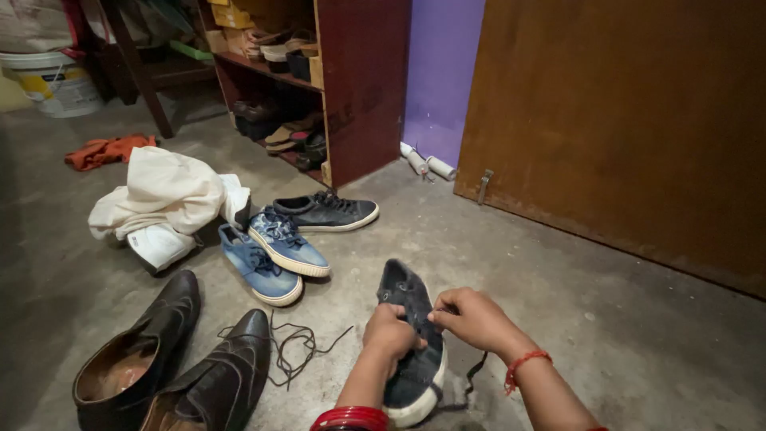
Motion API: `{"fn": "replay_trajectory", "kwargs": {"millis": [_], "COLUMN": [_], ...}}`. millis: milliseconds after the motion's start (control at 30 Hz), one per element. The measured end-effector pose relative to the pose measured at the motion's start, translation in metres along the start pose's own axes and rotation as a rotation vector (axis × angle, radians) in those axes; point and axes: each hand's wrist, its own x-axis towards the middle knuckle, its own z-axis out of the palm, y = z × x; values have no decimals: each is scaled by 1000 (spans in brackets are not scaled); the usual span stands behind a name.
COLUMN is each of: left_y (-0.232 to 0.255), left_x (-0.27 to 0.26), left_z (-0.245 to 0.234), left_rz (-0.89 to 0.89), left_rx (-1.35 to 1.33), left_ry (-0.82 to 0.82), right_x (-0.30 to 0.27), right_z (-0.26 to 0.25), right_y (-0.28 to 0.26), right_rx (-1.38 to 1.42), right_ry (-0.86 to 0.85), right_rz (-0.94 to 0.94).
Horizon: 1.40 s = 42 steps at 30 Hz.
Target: The person sits on the floor and laces a black sneaker by threading the laces through the eyelets and tying them. Other shoes and a cloth are visible nearby.
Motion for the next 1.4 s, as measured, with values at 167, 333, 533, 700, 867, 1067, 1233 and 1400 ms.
{"fn": "replay_trajectory", "kwargs": {"millis": [167,333,533,700,867,1067,1233,1400], "left_y": [-28,-48,-44,-42,-49,-39,-29,-20], "left_x": [42,46,35,37,45,48,38,27], "left_z": [14,30,37,44,49,40,39,36], "left_rz": [-188,-308,-291,-262,-176,-216,-225,-262], "left_rx": [-529,-635,-623,-626,-646,-728,-665,-610], "left_ry": [-228,-270,-261,-228,-221,-201,-159,-165], "right_x": [-5,-7,-5,-11,-20,-17,-2,-1], "right_z": [1,6,19,18,15,16,18,28], "right_y": [-6,-6,4,2,-15,-10,9,18], "right_rx": [70,39,-34,-41,-130,-51,-155,-223], "right_ry": [1,5,78,101,103,111,24,92], "right_rz": [36,200,90,70,79,-93,-23,-104]}}
